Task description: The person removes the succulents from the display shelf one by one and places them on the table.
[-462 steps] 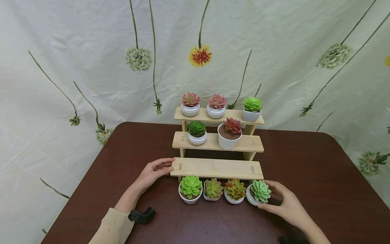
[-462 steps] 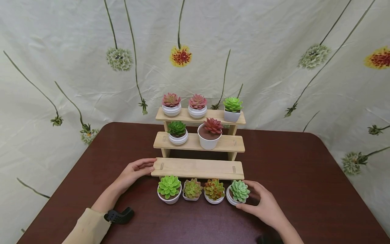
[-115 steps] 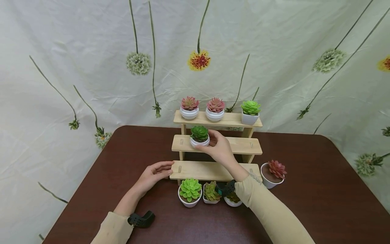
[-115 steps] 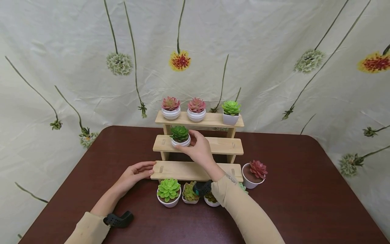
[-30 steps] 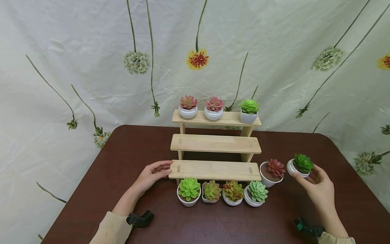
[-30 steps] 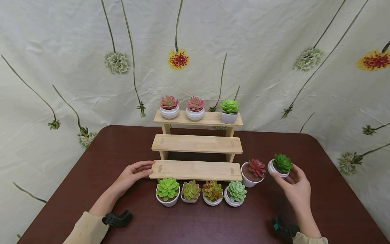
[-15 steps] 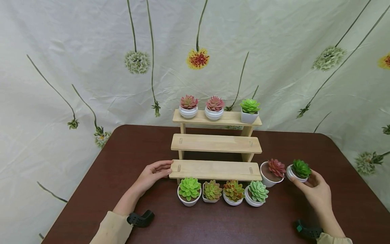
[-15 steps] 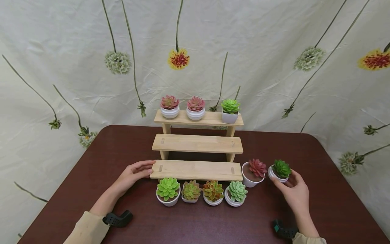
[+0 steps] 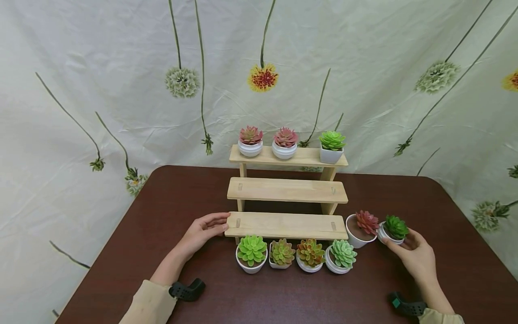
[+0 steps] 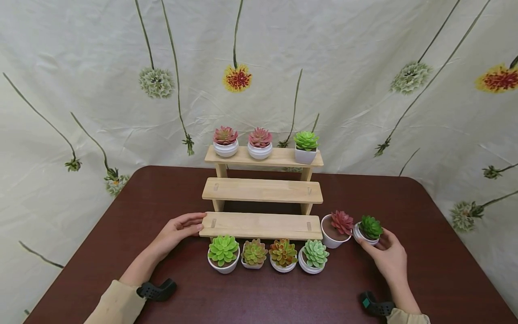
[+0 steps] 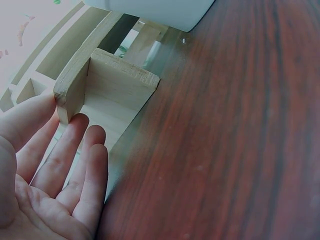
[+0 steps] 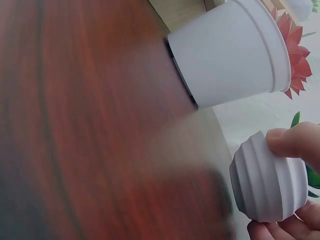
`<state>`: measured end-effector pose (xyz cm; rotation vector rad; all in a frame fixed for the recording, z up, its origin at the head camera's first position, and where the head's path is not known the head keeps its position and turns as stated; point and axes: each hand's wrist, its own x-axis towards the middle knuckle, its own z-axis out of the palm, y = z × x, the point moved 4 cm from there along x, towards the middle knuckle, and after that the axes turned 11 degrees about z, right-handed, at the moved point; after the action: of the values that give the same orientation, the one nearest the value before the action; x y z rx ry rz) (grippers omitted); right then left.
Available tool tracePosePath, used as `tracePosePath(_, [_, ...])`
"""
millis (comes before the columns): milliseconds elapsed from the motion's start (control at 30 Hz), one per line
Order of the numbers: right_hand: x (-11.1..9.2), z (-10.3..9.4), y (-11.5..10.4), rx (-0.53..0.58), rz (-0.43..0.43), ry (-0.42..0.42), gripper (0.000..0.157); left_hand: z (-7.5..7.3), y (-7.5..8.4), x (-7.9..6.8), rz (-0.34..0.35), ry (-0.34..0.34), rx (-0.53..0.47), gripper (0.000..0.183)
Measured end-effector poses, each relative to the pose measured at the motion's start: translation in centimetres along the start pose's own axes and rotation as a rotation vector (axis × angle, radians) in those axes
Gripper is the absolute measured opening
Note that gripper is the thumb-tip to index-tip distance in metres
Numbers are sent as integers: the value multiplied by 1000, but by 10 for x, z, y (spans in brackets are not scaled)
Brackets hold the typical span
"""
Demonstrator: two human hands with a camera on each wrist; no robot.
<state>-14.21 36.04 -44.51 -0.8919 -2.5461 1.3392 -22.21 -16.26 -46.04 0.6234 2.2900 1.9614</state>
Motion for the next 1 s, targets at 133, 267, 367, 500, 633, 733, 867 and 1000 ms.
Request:
tracePosePath(133, [1, 2, 2, -10, -6, -1, 77, 0, 0, 0, 5, -3, -8, 43])
tracePosePath(267, [1, 2, 1, -10, -19, -11, 76, 0, 0, 0, 8, -3, -9, 43])
tracePosePath(367, [1, 3, 0, -10, -30, -28, 77, 0, 0, 0, 9, -1, -7, 44])
tracePosePath(500, [1, 3, -1, -37, -38, -46, 78, 0, 0, 0, 11, -1, -8, 44])
tracePosePath(633, [0, 1, -6, -50, -32, -49, 81, 0, -1, 0, 11, -3, -12, 44])
tracePosePath(733, [-1, -1, -11, -38, -35, -40, 84, 0, -1, 0, 12, -3, -11, 43])
tracePosePath(867, [-4, -5, -22, -35, -78, -16, 85, 0, -1, 0, 12, -2, -10, 44])
tracePosePath(1000, [-4, -7, -32, -10, -120, -2, 84, 0, -1, 1, 11, -2, -9, 44])
